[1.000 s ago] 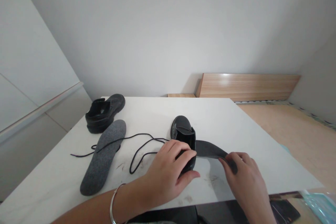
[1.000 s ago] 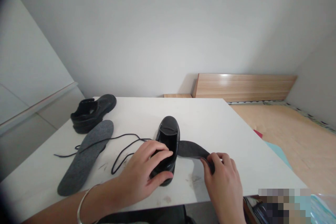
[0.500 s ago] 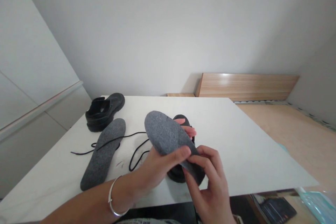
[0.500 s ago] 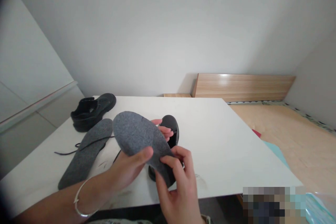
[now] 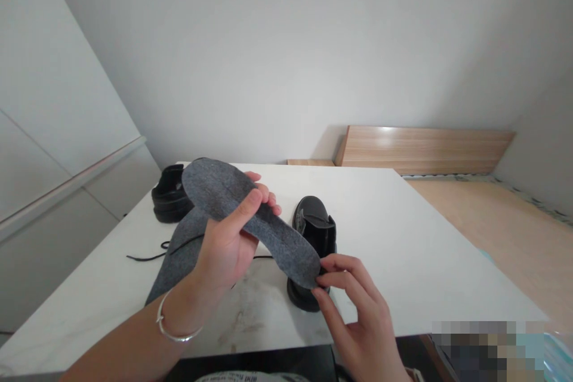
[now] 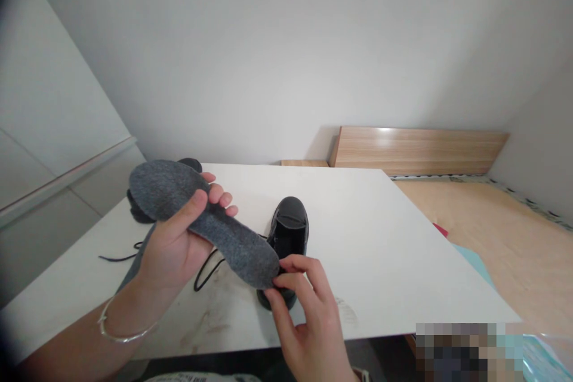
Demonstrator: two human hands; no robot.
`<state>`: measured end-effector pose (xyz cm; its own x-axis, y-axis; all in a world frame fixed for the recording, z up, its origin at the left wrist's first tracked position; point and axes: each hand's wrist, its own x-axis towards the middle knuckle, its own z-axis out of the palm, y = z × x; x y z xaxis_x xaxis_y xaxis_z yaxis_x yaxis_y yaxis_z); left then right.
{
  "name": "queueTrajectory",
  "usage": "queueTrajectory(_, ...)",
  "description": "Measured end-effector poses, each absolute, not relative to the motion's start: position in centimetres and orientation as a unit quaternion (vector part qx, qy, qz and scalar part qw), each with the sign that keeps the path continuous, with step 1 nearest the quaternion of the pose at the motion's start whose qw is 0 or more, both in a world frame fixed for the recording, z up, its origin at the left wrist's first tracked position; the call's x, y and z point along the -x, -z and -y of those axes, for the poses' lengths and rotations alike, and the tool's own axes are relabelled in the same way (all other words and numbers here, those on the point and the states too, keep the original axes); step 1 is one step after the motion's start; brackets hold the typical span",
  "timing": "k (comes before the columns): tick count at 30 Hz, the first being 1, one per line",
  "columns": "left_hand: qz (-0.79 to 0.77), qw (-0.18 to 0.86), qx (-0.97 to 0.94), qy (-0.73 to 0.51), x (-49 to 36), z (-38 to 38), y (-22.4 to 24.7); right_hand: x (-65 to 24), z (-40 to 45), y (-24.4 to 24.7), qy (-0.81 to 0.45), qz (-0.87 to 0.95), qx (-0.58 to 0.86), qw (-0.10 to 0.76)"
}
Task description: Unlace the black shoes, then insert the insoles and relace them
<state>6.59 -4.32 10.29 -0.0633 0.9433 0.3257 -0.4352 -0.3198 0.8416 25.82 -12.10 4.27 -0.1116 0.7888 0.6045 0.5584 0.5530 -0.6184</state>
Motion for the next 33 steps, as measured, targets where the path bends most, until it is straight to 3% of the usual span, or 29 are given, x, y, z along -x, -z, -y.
queueTrajectory(4, -0.236, 0.581, -0.440, -0.643, -7.9, 5.5, -9.9, -25.9, 12.3, -6.3, -0.091, 0.748, 0.453, 0.476)
queueTrajectory(8, -0.189, 0.665, -0.442, -0.572, -9.6, 7.0, -9.2, -24.3, 12.0, -6.7, -0.151, 0.770, 0.432, 0.445)
queueTrajectory(11, -0.183, 0.660, -0.479, -0.549, -9.4, 6.5, -8.6, -23.6, 11.8, -5.6, -0.191, 0.731, 0.444, 0.482)
queueTrajectory(15, -0.158, 0.545, -0.685, -0.457, -7.6, 2.7, -6.7, -24.2, 11.9, -5.1, -0.204, 0.710, 0.456, 0.496)
queueTrajectory(19, -0.196, 0.304, -0.860, -0.359, -6.9, -2.1, -3.1, -25.0, 12.2, -6.1, -0.176, 0.747, 0.483, 0.421)
queueTrajectory(21, -0.213, 0.250, -0.884, -0.332, -7.4, -3.4, -1.5, -25.1, 12.3, -6.4, -0.166, 0.769, 0.476, 0.393)
queueTrajectory(26, -0.295, 0.179, -0.898, -0.273, -9.6, -3.8, -1.3, -25.4, 12.1, -5.8, -0.154, 0.789, 0.486, 0.343)
queueTrajectory(33, -0.400, 0.213, -0.832, -0.321, -11.2, -4.3, -3.0, -26.8, 11.9, -6.0, -0.168, 0.802, 0.498, 0.286)
